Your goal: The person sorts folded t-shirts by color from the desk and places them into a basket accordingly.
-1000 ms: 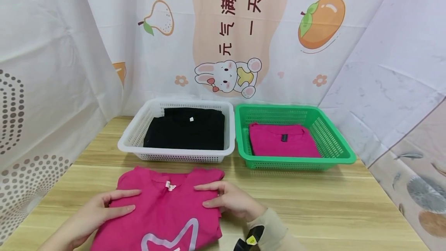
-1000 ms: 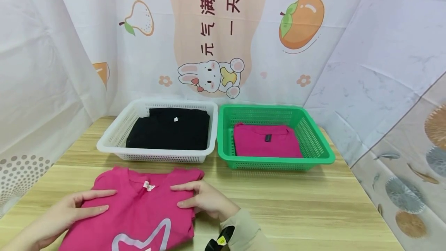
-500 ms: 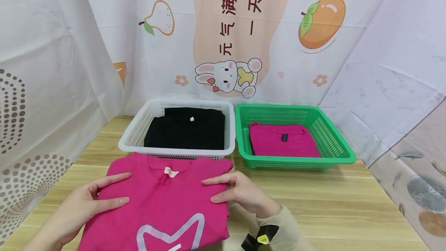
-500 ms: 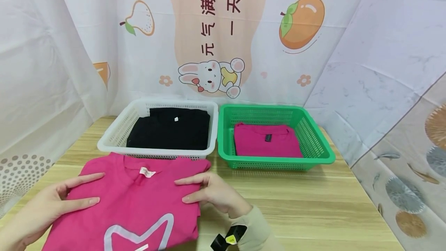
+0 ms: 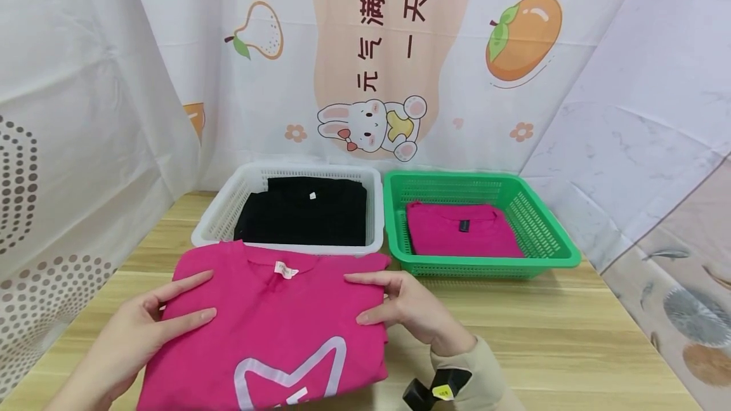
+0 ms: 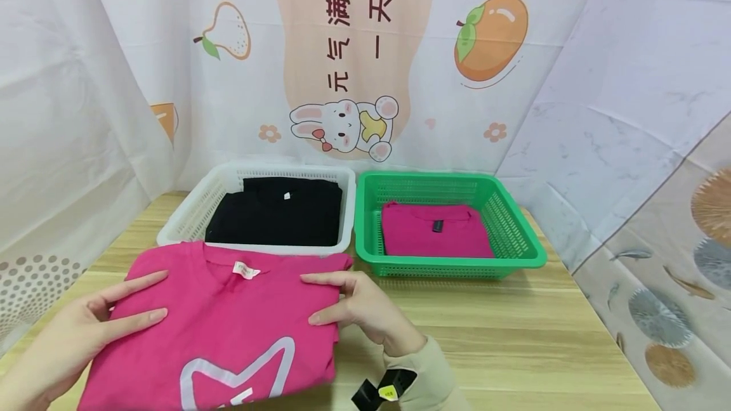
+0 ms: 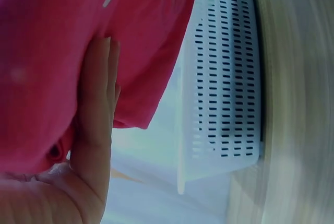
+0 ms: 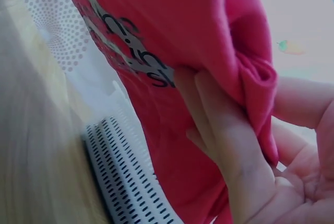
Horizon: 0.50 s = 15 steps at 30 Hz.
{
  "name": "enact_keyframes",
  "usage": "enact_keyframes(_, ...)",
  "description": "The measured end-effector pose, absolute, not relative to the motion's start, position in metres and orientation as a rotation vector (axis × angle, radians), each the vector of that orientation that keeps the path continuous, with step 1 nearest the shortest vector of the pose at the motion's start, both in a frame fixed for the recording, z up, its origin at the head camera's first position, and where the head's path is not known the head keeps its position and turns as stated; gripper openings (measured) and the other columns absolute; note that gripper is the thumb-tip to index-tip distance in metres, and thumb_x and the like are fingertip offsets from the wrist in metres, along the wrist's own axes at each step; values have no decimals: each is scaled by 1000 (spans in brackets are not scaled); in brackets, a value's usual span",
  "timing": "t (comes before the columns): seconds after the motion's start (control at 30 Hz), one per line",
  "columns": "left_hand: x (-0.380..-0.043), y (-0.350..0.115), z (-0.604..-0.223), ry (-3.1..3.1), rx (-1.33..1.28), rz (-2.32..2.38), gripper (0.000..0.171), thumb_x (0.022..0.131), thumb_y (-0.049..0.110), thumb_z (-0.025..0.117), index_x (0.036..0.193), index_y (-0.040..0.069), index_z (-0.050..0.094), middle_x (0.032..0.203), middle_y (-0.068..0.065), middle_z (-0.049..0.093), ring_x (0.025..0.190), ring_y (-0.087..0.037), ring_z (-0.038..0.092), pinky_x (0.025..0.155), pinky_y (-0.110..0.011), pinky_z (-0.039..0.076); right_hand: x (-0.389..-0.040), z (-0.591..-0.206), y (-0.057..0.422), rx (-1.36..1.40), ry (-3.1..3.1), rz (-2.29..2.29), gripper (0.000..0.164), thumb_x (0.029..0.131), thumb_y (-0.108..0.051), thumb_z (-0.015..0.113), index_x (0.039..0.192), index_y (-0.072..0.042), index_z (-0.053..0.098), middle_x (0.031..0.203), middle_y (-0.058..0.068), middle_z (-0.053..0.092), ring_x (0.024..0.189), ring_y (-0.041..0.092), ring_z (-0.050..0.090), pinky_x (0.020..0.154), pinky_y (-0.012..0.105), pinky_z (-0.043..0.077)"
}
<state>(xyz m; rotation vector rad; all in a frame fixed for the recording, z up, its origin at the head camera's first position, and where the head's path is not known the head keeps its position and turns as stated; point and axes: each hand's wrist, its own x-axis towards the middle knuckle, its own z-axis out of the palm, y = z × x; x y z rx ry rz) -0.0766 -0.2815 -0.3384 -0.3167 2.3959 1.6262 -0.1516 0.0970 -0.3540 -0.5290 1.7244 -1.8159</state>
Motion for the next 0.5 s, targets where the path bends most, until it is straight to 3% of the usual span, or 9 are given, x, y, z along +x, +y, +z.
enact_keyframes(0.27,-75,-272,-330,2500,-290,1630,59,92,34,70,146,38,47,120,24,58,99,0,65,77,-30,59,-149,-343,108,-593,1755,-1810,63,83,-3,75,142,-4,53,123,17,65,101,21,70,80,34,60)
enact_keyframes(0.5,-74,-262,-317,2559,-252,1651,60,92,33,71,146,38,47,115,27,62,99,-1,65,76,-29,59,-148,-333,120,-642,1776,-1847,65,83,-2,74,143,-4,51,125,17,63,106,23,68,82,36,60)
